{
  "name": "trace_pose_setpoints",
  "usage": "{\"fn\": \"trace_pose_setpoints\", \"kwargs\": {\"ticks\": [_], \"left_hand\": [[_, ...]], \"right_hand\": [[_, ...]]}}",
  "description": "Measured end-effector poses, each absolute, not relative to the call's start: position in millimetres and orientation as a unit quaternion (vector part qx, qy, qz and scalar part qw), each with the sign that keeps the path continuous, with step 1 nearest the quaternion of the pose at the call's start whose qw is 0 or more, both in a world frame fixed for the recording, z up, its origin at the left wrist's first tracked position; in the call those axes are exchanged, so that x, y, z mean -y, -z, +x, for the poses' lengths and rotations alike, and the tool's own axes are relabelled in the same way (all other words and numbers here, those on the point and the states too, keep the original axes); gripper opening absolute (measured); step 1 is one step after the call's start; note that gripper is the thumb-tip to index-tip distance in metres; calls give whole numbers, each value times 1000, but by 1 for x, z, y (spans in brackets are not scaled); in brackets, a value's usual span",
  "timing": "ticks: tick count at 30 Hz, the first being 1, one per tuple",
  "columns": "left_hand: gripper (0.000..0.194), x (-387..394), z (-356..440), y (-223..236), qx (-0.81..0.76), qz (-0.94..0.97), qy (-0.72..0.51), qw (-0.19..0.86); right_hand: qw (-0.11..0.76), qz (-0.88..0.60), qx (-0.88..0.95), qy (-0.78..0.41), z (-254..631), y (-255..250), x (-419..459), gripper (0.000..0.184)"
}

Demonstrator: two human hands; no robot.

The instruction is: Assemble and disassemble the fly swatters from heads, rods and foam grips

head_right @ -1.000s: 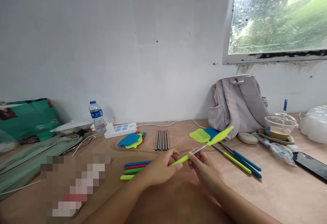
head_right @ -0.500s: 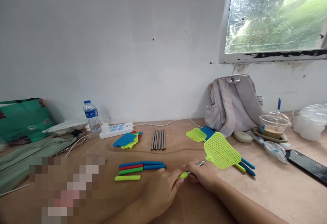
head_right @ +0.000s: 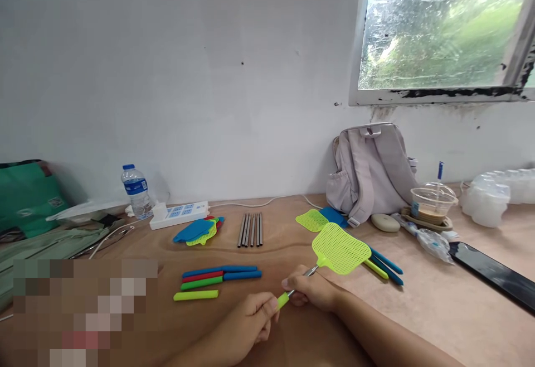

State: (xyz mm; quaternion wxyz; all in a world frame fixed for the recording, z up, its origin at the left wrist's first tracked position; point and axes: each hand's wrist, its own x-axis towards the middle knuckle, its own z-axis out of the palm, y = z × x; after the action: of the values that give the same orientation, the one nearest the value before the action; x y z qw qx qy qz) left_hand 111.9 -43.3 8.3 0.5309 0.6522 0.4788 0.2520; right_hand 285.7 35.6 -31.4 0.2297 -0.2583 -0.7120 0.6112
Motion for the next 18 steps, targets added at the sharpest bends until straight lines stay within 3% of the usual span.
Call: {"fn": "trace_pose_setpoints", "kwargs": {"ticks": [3, 6, 14, 16, 18], "left_hand": [[35, 39, 109, -3, -411, 536, -235, 699], [36, 37, 103, 1, -357, 470, -214, 779], [35, 43, 78, 0, -281, 395, -150, 862], [35, 42, 74, -2, -294, 432, -148, 840], [31, 43, 71, -6, -345, 524, -207, 751]], "right_hand": [[262, -215, 633, -696, 284, 27, -34, 41], [279, -209, 581, -736, 284, 26, -34, 39], [392, -211, 476, -759, 293, 30, -44, 34], [419, -214, 455, -756, 296, 29, -47, 35], [434, -221, 440, -755, 299, 29, -50, 36]]}}
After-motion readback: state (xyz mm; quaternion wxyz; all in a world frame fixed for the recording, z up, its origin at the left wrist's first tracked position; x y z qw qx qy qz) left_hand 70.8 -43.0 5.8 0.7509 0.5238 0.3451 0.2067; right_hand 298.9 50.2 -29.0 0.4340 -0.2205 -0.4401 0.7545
